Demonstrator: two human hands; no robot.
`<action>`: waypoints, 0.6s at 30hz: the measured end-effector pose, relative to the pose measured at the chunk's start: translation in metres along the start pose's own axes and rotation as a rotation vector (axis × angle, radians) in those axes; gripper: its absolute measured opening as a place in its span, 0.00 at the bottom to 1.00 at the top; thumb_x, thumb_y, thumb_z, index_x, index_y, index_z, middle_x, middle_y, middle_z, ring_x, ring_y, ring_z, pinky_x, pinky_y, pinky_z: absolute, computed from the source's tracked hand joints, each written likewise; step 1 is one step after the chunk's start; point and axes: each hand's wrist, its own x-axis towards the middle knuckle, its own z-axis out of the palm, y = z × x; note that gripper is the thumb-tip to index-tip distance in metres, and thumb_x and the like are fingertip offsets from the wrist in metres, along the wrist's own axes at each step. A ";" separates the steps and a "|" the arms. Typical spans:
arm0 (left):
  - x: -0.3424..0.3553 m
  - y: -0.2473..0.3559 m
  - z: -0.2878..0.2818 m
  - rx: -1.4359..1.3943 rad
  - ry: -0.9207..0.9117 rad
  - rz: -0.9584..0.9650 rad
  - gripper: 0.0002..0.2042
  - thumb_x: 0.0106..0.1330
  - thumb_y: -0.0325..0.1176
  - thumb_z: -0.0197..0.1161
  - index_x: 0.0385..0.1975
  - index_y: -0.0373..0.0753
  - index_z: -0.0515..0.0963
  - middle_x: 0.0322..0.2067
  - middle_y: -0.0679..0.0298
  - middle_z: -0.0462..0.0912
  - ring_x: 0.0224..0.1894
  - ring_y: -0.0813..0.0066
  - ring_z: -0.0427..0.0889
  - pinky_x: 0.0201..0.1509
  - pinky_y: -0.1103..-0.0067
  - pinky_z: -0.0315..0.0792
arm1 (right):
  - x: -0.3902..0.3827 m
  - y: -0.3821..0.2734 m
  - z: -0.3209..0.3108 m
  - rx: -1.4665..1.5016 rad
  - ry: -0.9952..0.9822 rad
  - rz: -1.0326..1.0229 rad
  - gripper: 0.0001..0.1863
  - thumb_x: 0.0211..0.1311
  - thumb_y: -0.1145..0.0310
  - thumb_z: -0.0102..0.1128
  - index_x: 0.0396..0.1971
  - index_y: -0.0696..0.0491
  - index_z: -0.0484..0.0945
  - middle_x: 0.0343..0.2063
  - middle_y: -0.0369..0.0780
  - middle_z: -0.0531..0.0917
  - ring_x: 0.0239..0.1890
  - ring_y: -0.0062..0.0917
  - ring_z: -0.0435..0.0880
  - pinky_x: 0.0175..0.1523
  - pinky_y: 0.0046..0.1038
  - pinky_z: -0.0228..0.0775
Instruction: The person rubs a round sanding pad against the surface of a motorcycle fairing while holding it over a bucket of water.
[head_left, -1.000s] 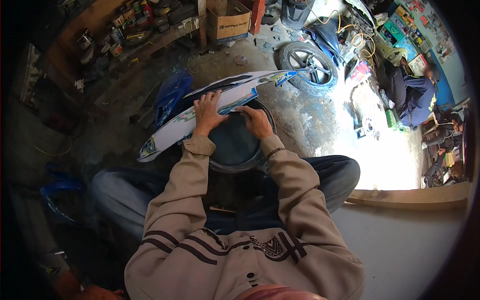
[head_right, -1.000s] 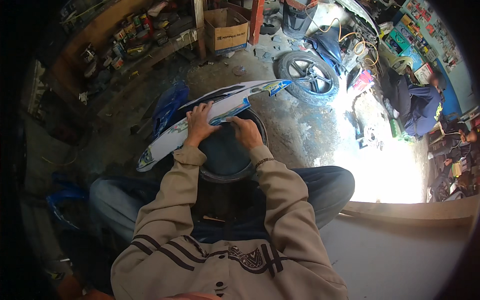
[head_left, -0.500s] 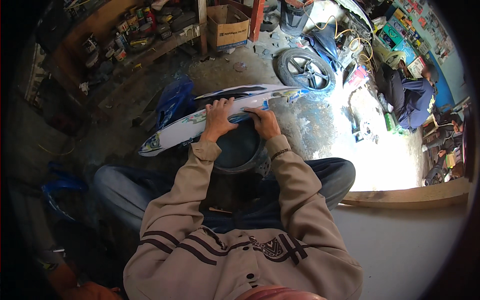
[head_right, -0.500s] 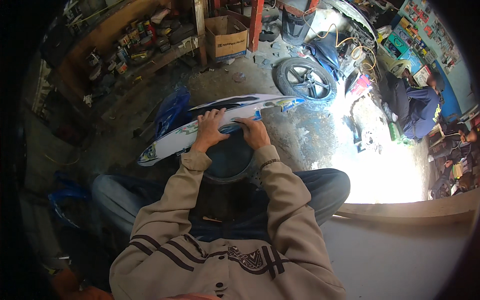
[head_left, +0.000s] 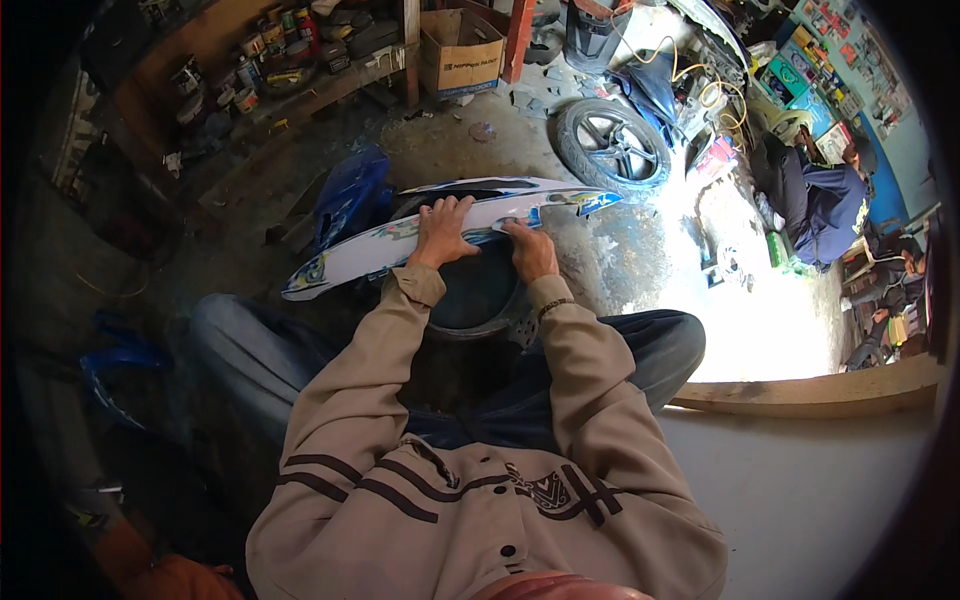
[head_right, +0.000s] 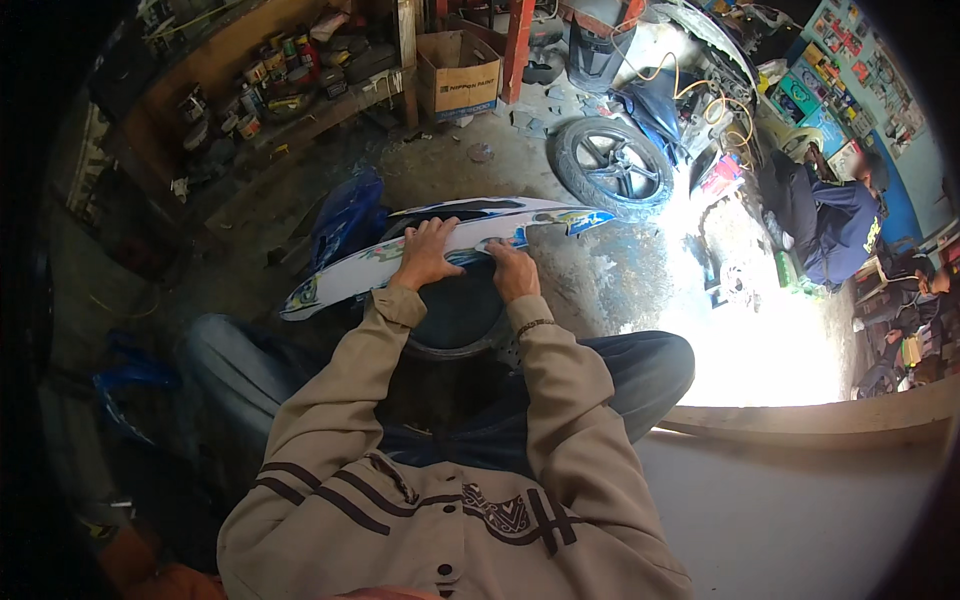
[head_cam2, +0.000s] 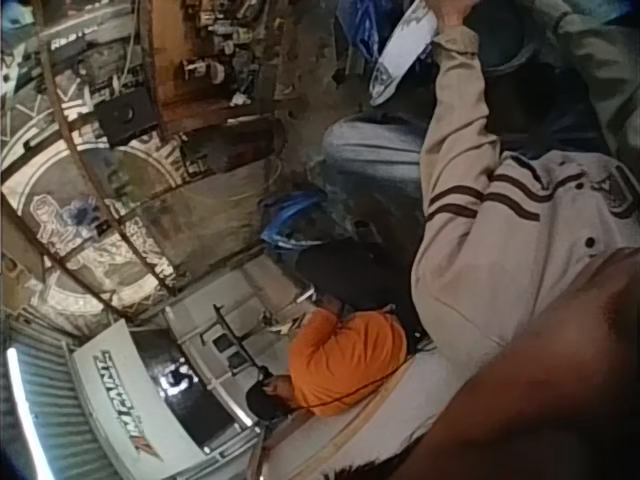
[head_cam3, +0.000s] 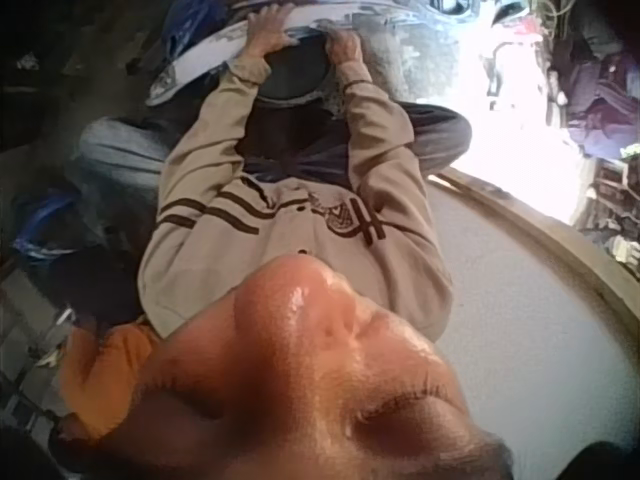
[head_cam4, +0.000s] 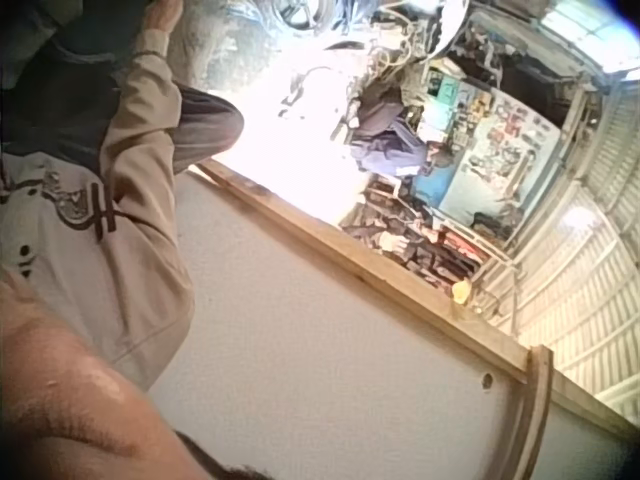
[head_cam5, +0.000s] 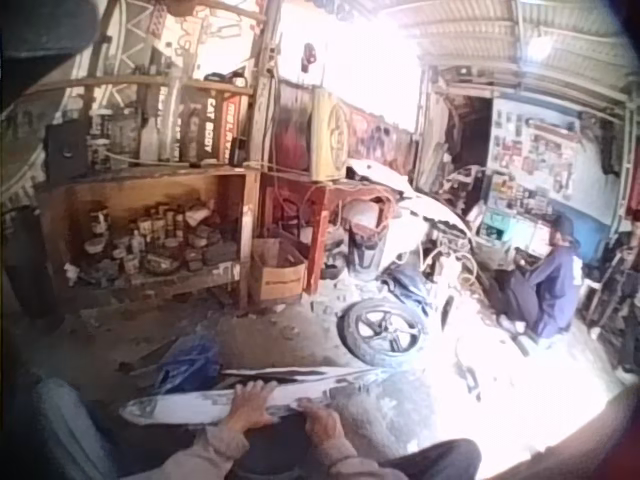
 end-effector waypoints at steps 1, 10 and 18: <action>0.000 -0.001 0.002 0.017 -0.007 -0.006 0.54 0.38 0.49 0.88 0.73 0.47 0.71 0.54 0.60 0.77 0.61 0.54 0.76 0.61 0.54 0.64 | -0.002 -0.003 0.004 -0.069 0.008 0.037 0.17 0.68 0.78 0.61 0.51 0.47 0.90 0.49 0.48 0.90 0.51 0.48 0.90 0.57 0.45 0.83; -0.006 0.001 -0.003 -0.013 0.038 0.043 0.53 0.40 0.48 0.87 0.72 0.47 0.71 0.54 0.60 0.77 0.62 0.54 0.75 0.61 0.55 0.63 | -0.006 0.029 -0.011 -0.061 -0.171 -0.115 0.22 0.65 0.78 0.57 0.55 0.44 0.88 0.55 0.48 0.88 0.51 0.49 0.90 0.58 0.47 0.83; -0.005 0.002 -0.001 -0.008 0.068 0.042 0.53 0.39 0.51 0.87 0.72 0.47 0.72 0.54 0.61 0.78 0.61 0.56 0.75 0.62 0.57 0.63 | -0.012 0.028 0.010 -0.010 -0.011 -0.096 0.21 0.67 0.80 0.57 0.53 0.44 0.89 0.53 0.50 0.89 0.61 0.43 0.86 0.62 0.44 0.82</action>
